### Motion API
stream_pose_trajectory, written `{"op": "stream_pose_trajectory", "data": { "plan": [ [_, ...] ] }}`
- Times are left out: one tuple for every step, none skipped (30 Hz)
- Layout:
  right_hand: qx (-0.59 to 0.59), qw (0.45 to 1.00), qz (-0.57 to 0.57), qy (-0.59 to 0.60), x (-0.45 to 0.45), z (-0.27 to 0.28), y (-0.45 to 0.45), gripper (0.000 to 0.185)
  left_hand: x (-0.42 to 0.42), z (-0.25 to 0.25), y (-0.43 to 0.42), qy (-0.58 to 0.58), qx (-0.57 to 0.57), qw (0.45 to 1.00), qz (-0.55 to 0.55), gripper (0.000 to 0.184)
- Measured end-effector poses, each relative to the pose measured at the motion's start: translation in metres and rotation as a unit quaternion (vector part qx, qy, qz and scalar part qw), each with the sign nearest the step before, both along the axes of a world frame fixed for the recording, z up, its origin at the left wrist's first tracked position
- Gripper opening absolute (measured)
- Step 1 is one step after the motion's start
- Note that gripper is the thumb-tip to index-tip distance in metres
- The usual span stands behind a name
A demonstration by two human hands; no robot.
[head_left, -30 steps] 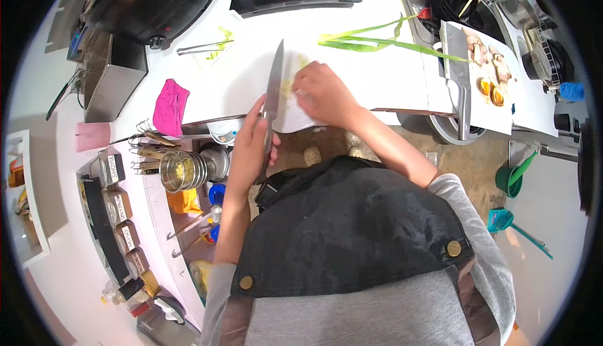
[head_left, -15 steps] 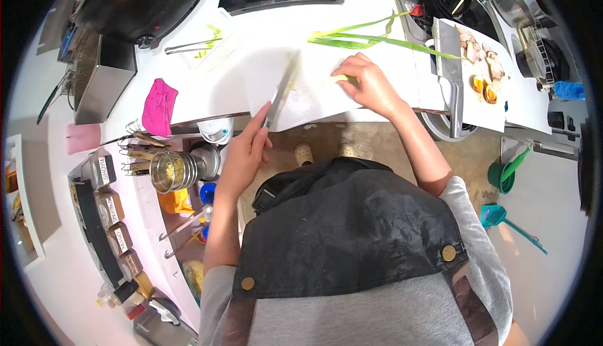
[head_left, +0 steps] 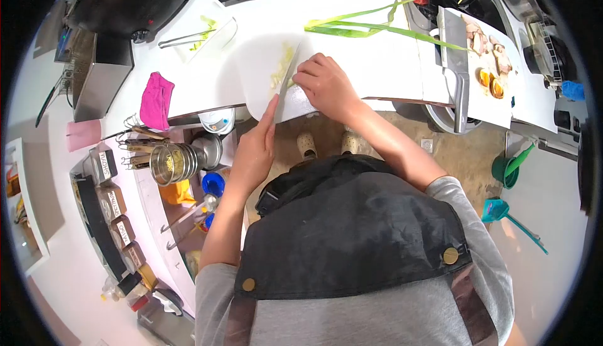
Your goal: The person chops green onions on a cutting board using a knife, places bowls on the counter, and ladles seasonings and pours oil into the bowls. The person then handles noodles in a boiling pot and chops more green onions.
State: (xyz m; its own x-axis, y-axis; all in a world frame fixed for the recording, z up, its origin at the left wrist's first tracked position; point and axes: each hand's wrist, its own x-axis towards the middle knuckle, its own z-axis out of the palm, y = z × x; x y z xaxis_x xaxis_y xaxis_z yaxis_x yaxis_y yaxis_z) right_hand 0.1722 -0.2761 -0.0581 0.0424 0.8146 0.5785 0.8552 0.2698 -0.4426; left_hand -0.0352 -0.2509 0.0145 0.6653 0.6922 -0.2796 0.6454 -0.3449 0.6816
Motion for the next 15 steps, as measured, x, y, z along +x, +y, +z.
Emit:
{"op": "stream_pose_trajectory", "data": {
  "plan": [
    [0.005,1.000,-0.006,-0.009,-0.001,-0.001,-0.001,0.009,0.000,-0.001,0.000,-0.002,-0.004,1.000,0.008,0.050],
    [0.010,1.000,-0.010,-0.017,-0.003,-0.001,0.000,0.010,0.000,-0.002,0.001,-0.003,-0.007,1.000,0.016,0.050],
    [0.016,0.999,-0.016,-0.025,-0.005,-0.001,0.000,0.010,0.000,-0.003,0.001,-0.003,-0.010,1.000,0.025,0.050],
    [0.017,0.999,-0.016,-0.025,-0.006,0.000,0.000,0.010,-0.001,-0.001,0.000,0.002,-0.011,0.999,0.031,0.050],
    [0.017,0.999,-0.017,-0.026,-0.006,0.000,0.000,0.010,-0.001,0.004,-0.002,0.006,-0.013,0.999,0.036,0.050],
    [0.017,0.999,-0.019,-0.028,-0.005,0.001,0.000,0.010,-0.001,0.009,-0.004,0.010,-0.016,0.999,0.040,0.049],
    [0.015,0.999,-0.022,-0.029,-0.005,0.002,0.000,0.011,-0.002,0.014,-0.007,0.059,-0.021,0.997,0.044,0.051],
    [0.013,0.999,-0.023,-0.029,-0.005,0.002,0.000,0.011,-0.005,0.015,-0.011,0.073,-0.010,0.997,0.037,0.052],
    [0.011,0.999,-0.022,-0.030,-0.006,0.002,0.000,0.011,-0.008,0.016,-0.016,0.086,0.001,0.996,0.033,0.053],
    [0.009,0.999,-0.022,-0.032,-0.006,0.000,0.001,0.012,-0.012,0.016,-0.020,0.100,0.013,0.994,0.029,0.054],
    [0.008,0.999,-0.021,-0.033,-0.005,-0.001,0.001,0.013,-0.016,0.013,-0.023,0.087,0.035,0.995,0.032,0.056],
    [0.008,0.999,-0.021,-0.036,-0.006,-0.002,0.001,0.013,-0.019,0.014,-0.026,0.087,0.035,0.995,0.033,0.056],
    [0.009,0.999,-0.018,-0.033,-0.006,-0.003,0.002,0.014,-0.021,0.017,-0.029,0.085,0.035,0.995,0.033,0.056],
    [0.009,0.999,-0.016,-0.032,-0.005,-0.003,0.002,0.014,-0.023,0.019,-0.031,0.082,0.036,0.995,0.032,0.056],
    [0.010,0.999,-0.016,-0.031,-0.004,-0.003,0.002,0.014,-0.025,0.018,-0.034,0.070,0.028,0.996,0.039,0.058]
  ]
}}
